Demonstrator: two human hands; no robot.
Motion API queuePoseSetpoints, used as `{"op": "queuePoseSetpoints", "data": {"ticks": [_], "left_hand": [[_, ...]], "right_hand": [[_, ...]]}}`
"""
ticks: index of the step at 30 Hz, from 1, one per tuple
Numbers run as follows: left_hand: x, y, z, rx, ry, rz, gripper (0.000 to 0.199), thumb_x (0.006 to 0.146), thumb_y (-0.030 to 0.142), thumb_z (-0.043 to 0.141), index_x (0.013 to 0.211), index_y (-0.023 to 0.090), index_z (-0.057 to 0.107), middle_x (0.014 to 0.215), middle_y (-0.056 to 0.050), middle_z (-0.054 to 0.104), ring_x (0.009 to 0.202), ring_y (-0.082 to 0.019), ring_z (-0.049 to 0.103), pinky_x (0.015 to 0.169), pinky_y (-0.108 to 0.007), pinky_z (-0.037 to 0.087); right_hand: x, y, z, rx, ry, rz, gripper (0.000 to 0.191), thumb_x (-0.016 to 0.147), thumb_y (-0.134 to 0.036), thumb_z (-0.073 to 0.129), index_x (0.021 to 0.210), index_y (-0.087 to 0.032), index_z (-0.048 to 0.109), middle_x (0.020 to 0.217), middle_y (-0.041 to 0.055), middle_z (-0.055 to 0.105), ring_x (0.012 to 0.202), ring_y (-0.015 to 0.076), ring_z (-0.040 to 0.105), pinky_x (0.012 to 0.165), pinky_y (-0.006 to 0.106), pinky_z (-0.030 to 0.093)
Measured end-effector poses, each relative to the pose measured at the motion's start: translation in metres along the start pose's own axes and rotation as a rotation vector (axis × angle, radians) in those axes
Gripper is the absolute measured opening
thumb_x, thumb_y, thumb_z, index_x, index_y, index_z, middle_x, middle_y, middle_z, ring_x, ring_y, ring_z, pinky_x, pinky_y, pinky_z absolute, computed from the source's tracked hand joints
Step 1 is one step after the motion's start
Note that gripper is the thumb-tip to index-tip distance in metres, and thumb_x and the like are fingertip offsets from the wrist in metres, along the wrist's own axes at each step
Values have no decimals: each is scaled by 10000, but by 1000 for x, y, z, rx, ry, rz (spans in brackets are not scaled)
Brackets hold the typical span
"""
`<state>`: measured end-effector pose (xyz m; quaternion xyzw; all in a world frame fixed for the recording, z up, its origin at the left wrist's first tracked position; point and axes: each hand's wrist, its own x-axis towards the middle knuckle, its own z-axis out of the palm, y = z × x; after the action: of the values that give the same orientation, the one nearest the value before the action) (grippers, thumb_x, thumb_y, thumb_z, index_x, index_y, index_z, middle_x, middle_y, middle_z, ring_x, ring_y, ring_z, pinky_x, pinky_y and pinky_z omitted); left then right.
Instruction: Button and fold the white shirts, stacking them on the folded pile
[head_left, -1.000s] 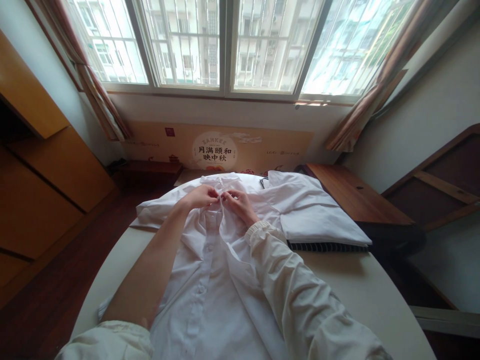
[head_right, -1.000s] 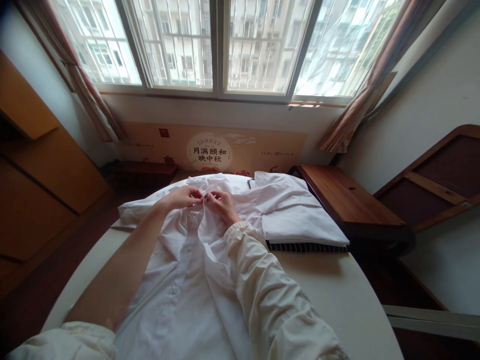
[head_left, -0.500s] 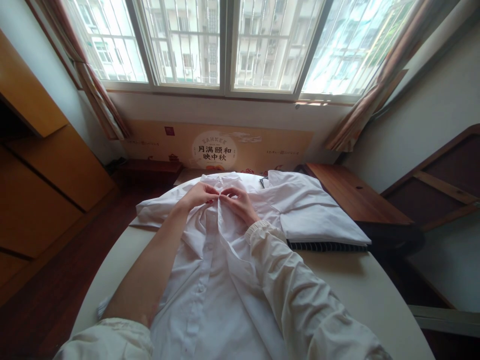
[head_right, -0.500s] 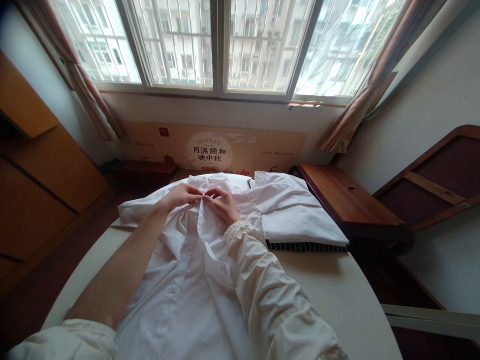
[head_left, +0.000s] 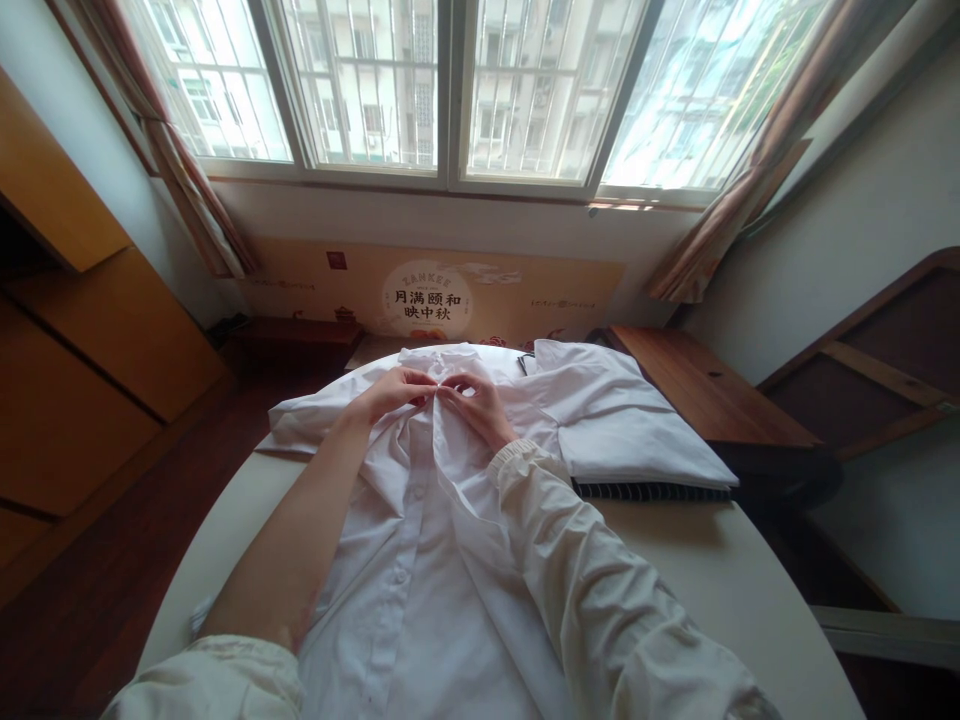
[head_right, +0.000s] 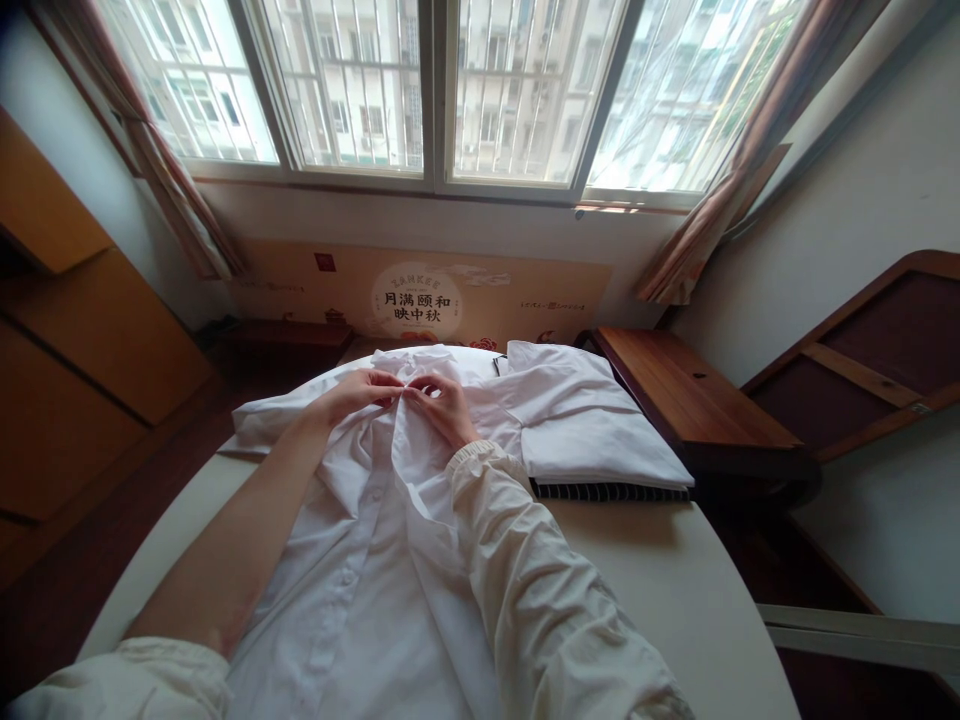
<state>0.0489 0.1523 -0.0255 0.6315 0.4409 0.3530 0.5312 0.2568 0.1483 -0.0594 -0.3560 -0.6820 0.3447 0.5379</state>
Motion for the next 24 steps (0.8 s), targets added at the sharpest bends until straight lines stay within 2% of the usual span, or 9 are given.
{"op": "queuePoseSetpoints", "data": {"ticks": [10, 16, 24], "left_hand": [[0, 10, 4, 31, -22, 15, 321, 801, 463, 816, 891, 156, 836, 860, -73, 754, 746, -160, 645, 731, -281, 531], [4, 3, 3, 168, -35, 100, 336, 739, 447, 877, 900, 155, 840, 794, -57, 748, 681, -150, 627, 641, -252, 479], [5, -8, 1, 183, -101, 159, 414, 848, 504, 779, 1051, 149, 844, 778, -51, 723, 652, -144, 595, 586, -239, 435]], "right_hand": [[0, 3, -2, 69, 7, 55, 336, 825, -531, 828, 905, -206, 804, 898, 50, 792, 850, 213, 708, 828, 347, 560], [1, 6, -4, 82, -39, 78, 301, 858, -509, 802, 902, -212, 818, 930, 59, 811, 897, 231, 732, 893, 366, 562], [1, 13, -8, 61, -49, 39, 306, 843, -514, 815, 942, -224, 804, 1015, 60, 779, 912, 209, 702, 862, 338, 579]]}}
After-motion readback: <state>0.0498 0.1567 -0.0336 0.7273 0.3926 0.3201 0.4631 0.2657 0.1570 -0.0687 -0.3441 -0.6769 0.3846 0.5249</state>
